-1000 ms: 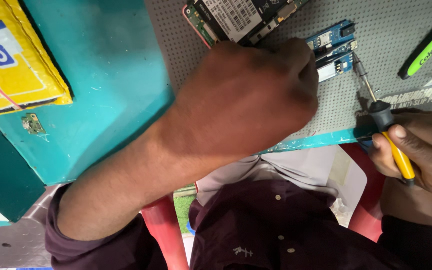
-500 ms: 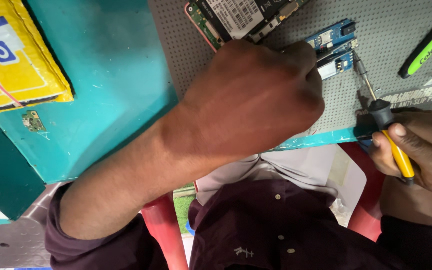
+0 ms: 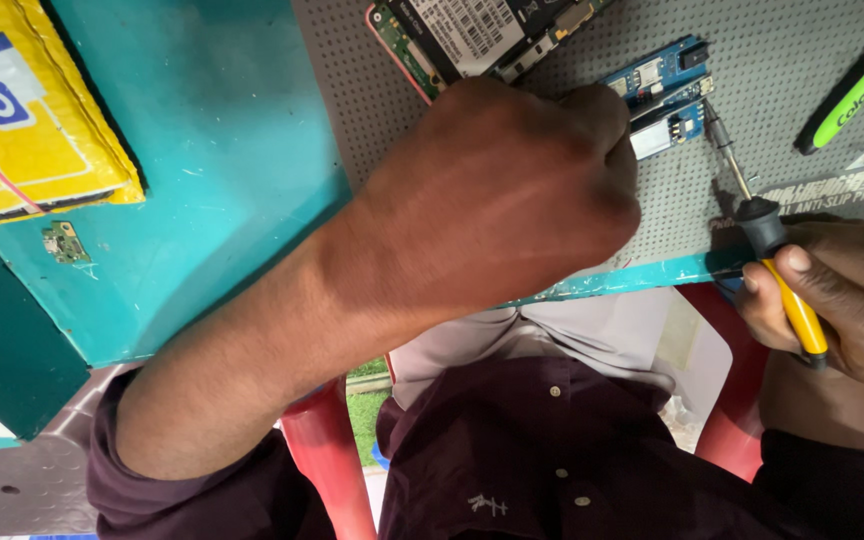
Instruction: The person uses a soldering iron to work on a small blue circuit board placed on a workbench. They hold the board with one hand while applying the soldering iron with the other, moving between different components on the board throughout the video.
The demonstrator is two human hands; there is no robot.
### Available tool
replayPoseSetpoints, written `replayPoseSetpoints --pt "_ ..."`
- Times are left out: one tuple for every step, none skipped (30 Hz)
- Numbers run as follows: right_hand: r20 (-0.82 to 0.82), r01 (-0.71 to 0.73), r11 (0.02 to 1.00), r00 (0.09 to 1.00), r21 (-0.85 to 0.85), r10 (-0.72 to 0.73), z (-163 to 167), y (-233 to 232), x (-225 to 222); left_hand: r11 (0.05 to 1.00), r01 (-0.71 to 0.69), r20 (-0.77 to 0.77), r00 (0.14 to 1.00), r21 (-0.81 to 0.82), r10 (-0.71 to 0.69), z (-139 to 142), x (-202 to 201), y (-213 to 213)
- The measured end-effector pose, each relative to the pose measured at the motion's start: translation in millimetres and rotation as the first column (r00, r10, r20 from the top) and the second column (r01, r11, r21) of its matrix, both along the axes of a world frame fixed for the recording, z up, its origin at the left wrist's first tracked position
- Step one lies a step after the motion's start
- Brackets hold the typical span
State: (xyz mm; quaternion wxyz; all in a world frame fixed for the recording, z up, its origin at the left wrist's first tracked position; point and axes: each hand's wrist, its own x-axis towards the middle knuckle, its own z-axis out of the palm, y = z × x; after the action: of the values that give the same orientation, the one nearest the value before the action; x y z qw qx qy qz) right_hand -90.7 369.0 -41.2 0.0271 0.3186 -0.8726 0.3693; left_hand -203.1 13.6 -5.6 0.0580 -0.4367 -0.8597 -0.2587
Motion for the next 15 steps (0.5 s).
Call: replayPoseSetpoints --pt "-0.003 0.006 1.000 1.000 -0.010 -0.006 -0.7 0.2 0.2 1.000 -0.001 0.002 1.000 0.005 0.001 -0.1 0.1 -0.2" --pt "-0.006 0.013 1.000 1.000 -0.020 -0.013 -1.6 -0.5 1.3 1.000 -0.001 0.003 1.000 0.009 0.001 -0.1 0.1 -0.4" --pt "0.009 0.012 0.999 1.000 -0.032 -0.012 -2.0 -0.7 1.8 1.000 -0.002 0.005 1.000 0.014 0.002 0.0 0.1 -0.6" --pt "0.024 0.012 0.999 1.000 -0.045 -0.011 -2.2 -1.1 2.4 1.000 -0.001 0.004 1.000 0.018 0.001 0.2 -0.1 -0.6" --pt "0.019 0.020 0.999 1.000 -0.038 -0.019 -2.3 -1.4 2.9 1.000 -0.001 0.002 1.000 0.022 0.001 0.3 -0.3 -0.6" --pt "0.013 0.028 0.999 1.000 -0.032 -0.028 -1.8 -1.9 3.8 1.000 0.000 0.001 1.000 0.026 0.000 0.6 -0.6 -0.7" --pt "0.016 0.031 0.999 0.999 -0.033 -0.030 -1.5 -2.0 3.7 1.000 0.001 0.004 1.000 0.030 -0.001 0.8 -0.7 -0.5" --pt "0.020 0.033 0.999 0.999 -0.034 -0.033 -0.9 -2.3 4.0 0.999 0.003 0.007 1.000 0.035 -0.003 1.1 -0.9 -0.2" --pt "0.032 0.030 0.999 0.999 -0.041 -0.029 -0.6 -2.2 3.5 0.999 0.005 0.011 1.000 0.040 -0.005 1.3 -1.0 0.2" --pt "0.048 0.025 0.999 0.999 -0.048 -0.023 -0.2 -2.2 3.2 0.999 0.002 0.005 1.000 0.039 -0.002 1.6 -1.1 0.4" --pt "0.065 0.021 0.998 0.998 -0.054 -0.017 -0.2 -2.1 2.5 0.999 -0.001 0.000 1.000 0.038 0.001 1.9 -1.2 0.7" --pt "0.086 0.015 0.998 0.996 -0.059 -0.009 0.3 -1.6 1.7 0.999 -0.003 -0.005 1.000 0.036 0.004 2.2 -1.3 0.9" --pt "0.092 0.009 0.998 0.996 -0.062 -0.004 0.2 -1.3 1.0 0.999 -0.008 -0.014 1.000 0.048 0.009 2.8 -1.6 1.2" --pt "0.098 0.004 0.998 0.995 -0.066 0.002 0.4 -0.6 -0.1 0.998 -0.014 -0.022 1.000 0.059 0.015 2.8 -1.7 0.9" --pt "0.088 0.001 0.998 0.996 -0.068 0.005 0.4 -0.2 -0.7 0.997 -0.019 -0.031 0.999 0.071 0.021 3.3 -2.0 1.1"
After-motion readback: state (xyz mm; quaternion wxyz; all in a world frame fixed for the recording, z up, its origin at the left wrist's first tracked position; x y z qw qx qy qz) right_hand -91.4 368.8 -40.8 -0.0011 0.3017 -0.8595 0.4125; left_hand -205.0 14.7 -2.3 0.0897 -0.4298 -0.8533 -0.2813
